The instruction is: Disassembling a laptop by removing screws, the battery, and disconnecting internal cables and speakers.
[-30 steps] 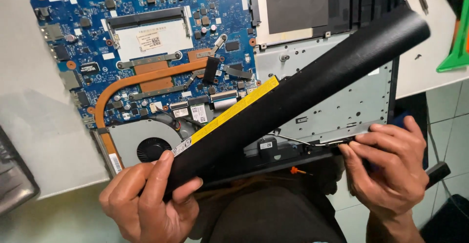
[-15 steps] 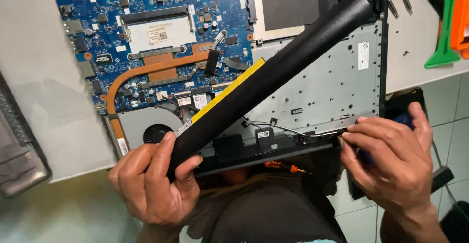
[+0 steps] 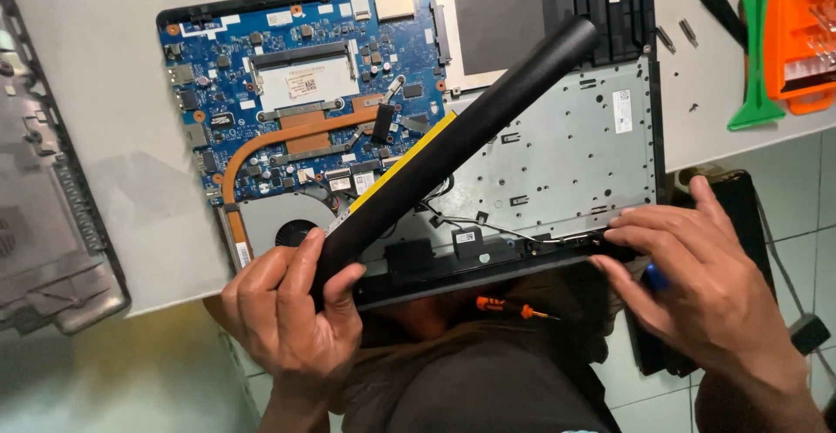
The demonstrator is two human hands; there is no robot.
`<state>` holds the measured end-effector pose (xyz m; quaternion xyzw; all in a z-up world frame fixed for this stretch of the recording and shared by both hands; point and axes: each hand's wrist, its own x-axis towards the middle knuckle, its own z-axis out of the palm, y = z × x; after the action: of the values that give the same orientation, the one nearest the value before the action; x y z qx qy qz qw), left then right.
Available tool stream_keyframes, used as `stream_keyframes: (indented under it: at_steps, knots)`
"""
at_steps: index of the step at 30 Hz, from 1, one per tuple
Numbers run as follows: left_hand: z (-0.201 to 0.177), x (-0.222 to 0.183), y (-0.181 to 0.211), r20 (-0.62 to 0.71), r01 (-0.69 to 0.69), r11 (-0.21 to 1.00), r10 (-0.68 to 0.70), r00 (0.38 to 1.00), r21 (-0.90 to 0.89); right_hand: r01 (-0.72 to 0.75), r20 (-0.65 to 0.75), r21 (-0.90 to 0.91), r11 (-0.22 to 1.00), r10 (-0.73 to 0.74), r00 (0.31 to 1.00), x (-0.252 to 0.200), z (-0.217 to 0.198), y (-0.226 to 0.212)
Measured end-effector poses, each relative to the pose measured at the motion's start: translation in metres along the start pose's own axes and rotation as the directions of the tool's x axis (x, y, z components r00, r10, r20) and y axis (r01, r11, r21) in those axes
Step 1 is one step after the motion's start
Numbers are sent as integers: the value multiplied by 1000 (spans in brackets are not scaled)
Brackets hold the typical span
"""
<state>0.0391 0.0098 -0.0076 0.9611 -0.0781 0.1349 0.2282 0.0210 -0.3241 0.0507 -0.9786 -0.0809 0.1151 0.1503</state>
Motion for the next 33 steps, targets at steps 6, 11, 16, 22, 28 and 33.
stream_keyframes:
  at_steps: [6,11,16,22,28,33]
  knots:
    - [-4,1,4,17,23,999,-24,1000,44,25,-87,34,999,-22,996,3,6,-6]
    - [-4,-1,5,15,12,998,-13,1000,68,81,-175,-34,996,-85,981,8,6,-10]
    - [-5,3,7,-7,-5,993,6,1000,116,136,-168,-42,990,-141,976,9,5,-1]
    - [-10,5,10,-4,-3,989,4,1000,150,135,-84,59,989,-130,988,1,8,11]
    - [-11,8,15,25,33,999,-33,999,14,160,-183,20,987,-154,971,6,16,7]
    - [-3,5,10,-46,-15,999,14,999,-38,153,-226,90,984,-130,965,5,17,5]
